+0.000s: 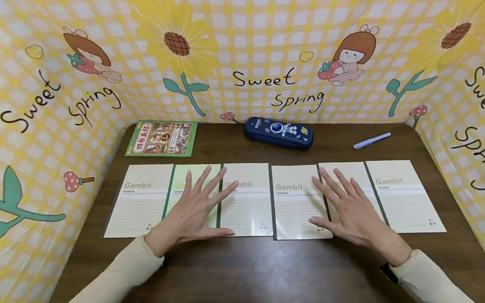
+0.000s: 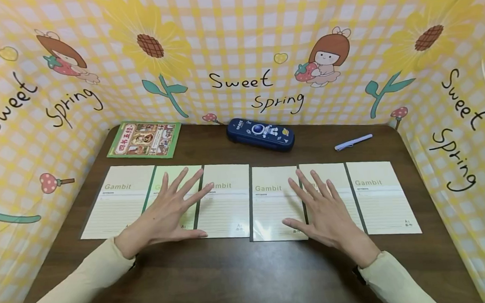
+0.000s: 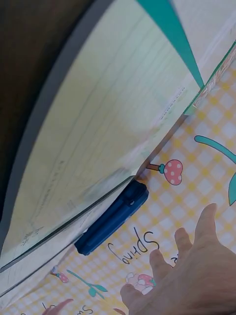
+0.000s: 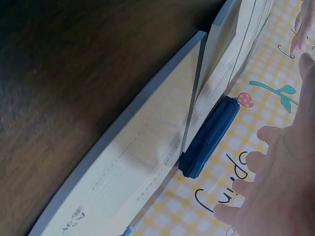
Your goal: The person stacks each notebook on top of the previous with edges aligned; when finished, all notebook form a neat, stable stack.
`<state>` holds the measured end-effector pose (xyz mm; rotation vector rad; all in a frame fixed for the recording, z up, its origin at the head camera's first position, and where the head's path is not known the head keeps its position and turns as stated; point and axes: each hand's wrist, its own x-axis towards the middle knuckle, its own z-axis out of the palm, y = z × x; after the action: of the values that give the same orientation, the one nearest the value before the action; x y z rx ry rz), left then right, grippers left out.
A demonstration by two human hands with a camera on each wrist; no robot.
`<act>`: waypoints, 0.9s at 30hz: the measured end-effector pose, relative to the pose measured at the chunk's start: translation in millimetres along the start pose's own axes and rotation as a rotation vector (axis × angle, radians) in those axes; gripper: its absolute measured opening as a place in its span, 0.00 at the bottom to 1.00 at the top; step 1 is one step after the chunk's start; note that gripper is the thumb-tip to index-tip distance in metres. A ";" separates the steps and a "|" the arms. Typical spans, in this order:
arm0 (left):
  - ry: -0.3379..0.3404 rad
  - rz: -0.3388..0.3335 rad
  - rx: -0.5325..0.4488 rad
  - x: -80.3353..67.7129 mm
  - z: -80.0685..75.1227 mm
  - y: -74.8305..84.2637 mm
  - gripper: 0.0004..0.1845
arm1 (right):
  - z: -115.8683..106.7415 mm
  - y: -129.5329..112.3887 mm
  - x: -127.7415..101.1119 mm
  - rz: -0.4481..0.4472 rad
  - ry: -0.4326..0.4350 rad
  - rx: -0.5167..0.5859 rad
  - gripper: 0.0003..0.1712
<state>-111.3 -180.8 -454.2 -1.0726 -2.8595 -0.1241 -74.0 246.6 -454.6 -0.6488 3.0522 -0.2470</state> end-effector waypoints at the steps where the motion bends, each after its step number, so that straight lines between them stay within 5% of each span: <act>1: -0.002 0.000 -0.002 0.1 0.1 0.3 0.62 | 0.6 -0.3 -0.1 -0.002 0.001 0.001 0.58; 10: -0.029 -0.014 -0.048 -0.6 3.6 4.2 0.59 | 5.5 -3.8 -1.4 0.013 -0.001 0.043 0.56; 21: -0.101 -0.110 -0.609 -1.2 7.2 35.6 0.49 | 16.7 -12.9 -10.8 0.110 0.045 0.275 0.50; 27: -0.131 0.014 -0.587 5.3 19.7 66.4 0.45 | 28.2 -18.2 -26.8 0.168 -0.007 0.362 0.49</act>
<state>-72.5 -125.4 -470.1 -1.2138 -3.0037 -0.9749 -40.9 236.8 -480.2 -0.3678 2.9151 -0.7643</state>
